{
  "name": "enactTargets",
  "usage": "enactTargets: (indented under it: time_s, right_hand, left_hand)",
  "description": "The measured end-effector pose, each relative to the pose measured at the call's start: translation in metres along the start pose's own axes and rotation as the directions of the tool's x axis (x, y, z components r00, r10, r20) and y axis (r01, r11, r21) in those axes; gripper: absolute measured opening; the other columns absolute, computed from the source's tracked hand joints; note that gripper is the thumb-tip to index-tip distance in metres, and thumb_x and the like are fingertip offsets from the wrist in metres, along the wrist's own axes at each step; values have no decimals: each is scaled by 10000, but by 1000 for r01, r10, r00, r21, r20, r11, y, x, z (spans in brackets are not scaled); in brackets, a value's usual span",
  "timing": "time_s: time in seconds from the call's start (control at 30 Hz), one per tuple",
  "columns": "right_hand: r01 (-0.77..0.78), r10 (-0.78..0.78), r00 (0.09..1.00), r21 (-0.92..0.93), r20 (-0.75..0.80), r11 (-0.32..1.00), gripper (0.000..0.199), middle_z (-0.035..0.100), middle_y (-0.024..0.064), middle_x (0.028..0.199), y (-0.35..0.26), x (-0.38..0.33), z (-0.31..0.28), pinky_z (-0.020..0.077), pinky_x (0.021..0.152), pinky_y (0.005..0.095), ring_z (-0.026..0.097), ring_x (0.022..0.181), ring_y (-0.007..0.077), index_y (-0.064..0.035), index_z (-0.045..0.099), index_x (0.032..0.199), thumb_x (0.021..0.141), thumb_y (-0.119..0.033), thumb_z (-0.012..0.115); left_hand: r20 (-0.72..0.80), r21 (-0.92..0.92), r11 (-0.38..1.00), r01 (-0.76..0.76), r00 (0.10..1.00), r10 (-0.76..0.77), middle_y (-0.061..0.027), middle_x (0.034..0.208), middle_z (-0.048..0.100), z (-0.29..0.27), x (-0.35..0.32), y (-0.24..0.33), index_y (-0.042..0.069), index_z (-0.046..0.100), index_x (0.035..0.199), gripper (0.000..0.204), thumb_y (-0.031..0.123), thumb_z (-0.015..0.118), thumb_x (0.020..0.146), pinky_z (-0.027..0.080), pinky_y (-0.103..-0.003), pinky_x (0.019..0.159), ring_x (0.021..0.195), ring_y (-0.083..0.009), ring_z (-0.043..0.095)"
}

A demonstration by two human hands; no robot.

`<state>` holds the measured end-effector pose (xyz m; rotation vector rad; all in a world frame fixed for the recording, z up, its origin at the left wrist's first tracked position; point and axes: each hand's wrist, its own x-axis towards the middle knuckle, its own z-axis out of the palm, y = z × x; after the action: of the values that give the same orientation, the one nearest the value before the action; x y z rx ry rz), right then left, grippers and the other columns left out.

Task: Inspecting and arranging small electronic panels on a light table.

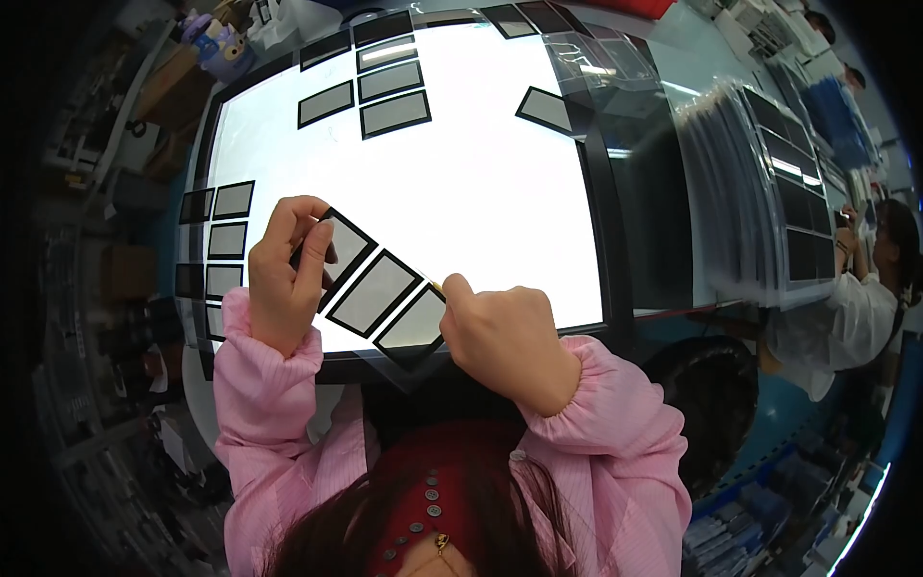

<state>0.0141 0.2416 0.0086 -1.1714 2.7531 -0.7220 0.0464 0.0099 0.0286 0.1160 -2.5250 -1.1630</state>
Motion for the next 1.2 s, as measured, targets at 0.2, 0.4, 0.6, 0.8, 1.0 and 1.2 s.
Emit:
enactTargets:
  time_s: [0.2, 0.4, 0.6, 0.8, 1.0, 1.2]
  right_hand:
    - [8, -8, 1000, -26, 1, 1000, 47, 544, 74, 502, 4, -4, -3, 394, 413, 374, 537, 400, 263, -60, 578, 861, 871, -78, 621]
    - [7, -7, 1000, -51, -14, 999, 57, 551, 73, 506, 10, 5, 8, 392, 411, 374, 537, 400, 263, -61, 574, 841, 879, -81, 612]
    - [-12, 8, 999, -108, -33, 994, 72, 555, 65, 504, 7, 7, 10, 384, 400, 366, 540, 396, 250, -66, 577, 820, 867, -93, 624]
    - [-6, 6, 1000, -129, -2, 992, 83, 549, 61, 500, 2, -4, -2, 380, 396, 361, 533, 391, 243, -76, 576, 799, 850, -102, 637]
    - [27, -19, 998, -124, 62, 992, 92, 541, 55, 499, 0, -16, -4, 374, 394, 358, 532, 395, 241, -76, 573, 781, 841, -102, 638]
    - [32, -22, 997, -148, 69, 988, 111, 537, 45, 495, -3, -23, -14, 374, 391, 351, 530, 394, 223, -77, 563, 758, 832, -102, 643]
  left_hand:
    - [12, -27, 999, 29, 1000, -28, -57, 656, 617, 4, 2, 7, 45, 588, 1025, 59, 43, 603, 969, 439, -266, 497, 554, -134, 611]
    - [81, -76, 997, -2, 997, 8, -57, 635, 613, 7, 3, 19, 57, 589, 1025, 62, 42, 605, 967, 428, -265, 495, 539, -131, 595]
    - [99, -110, 993, 39, 995, -28, -50, 645, 611, 6, 5, 20, 46, 590, 1024, 52, 43, 599, 973, 430, -255, 501, 554, -118, 599]
    - [-9, 25, 996, 82, 997, -82, -59, 681, 622, 5, 3, 2, 28, 594, 1019, 46, 52, 588, 981, 441, -244, 512, 578, -120, 612]
    - [46, -23, 971, 239, 970, -238, -44, 673, 614, -4, -4, -8, 24, 586, 1047, 71, 69, 576, 994, 430, -236, 505, 581, -100, 594]
    - [-2, -58, 970, 238, 971, -238, -24, 701, 615, -9, -6, -6, 32, 588, 1068, 90, 96, 566, 1010, 417, -208, 486, 583, -70, 570]
